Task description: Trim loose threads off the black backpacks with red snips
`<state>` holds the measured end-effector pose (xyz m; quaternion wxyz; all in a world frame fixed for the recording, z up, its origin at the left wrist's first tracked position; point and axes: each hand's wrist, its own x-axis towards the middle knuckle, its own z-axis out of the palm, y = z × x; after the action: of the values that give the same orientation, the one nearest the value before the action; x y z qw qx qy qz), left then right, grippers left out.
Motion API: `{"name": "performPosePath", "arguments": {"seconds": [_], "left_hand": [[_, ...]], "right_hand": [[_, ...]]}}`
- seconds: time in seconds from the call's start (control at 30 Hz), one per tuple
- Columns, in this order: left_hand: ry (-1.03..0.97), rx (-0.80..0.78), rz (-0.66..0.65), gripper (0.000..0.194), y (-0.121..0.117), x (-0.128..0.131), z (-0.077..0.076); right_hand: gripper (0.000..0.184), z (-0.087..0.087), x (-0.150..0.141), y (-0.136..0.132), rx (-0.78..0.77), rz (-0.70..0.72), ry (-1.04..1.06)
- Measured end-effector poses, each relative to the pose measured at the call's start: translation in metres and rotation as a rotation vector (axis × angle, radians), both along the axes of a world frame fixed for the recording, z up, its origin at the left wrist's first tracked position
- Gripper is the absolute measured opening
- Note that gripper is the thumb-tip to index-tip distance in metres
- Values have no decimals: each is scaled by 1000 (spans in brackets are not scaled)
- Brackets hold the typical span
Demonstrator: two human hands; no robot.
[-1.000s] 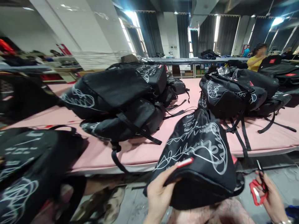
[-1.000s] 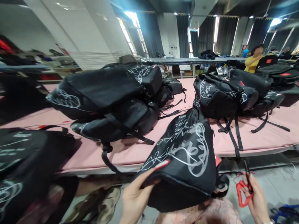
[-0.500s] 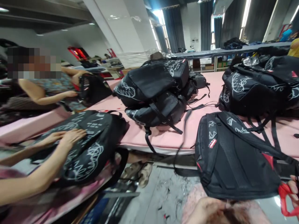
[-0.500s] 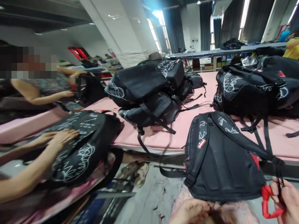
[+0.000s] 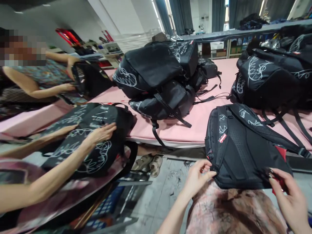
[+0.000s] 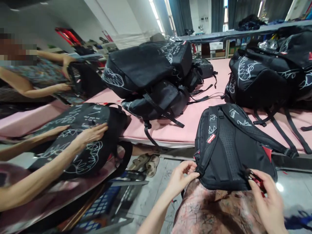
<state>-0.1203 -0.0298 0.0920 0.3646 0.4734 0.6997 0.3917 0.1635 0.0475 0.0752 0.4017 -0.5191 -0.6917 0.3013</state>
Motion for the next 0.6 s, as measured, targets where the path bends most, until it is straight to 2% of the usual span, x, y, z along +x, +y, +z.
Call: {"name": "performPosePath", "arguments": {"seconds": [0.07, 0.17, 0.27, 0.33, 0.43, 0.6], "left_hand": [[127, 18, -35, 40, 4, 4, 2], [241, 8, -93, 37, 8, 7, 8], [316, 6, -111, 28, 10, 10, 9], [326, 36, -97, 24, 10, 12, 7], [190, 112, -30, 21, 7, 15, 4], [-238, 132, 158, 27, -1, 19, -2]], "right_hand": [[32, 0, -12, -1, 43, 67, -79], [30, 3, -30, 0, 73, 184, -100], [26, 10, -48, 1, 26, 311, -49], [24, 14, -59, 2, -6, 345, -28], [16, 12, -72, 6, 12, 323, 6], [11, 3, -84, 9, 185, 340, -53]]}}
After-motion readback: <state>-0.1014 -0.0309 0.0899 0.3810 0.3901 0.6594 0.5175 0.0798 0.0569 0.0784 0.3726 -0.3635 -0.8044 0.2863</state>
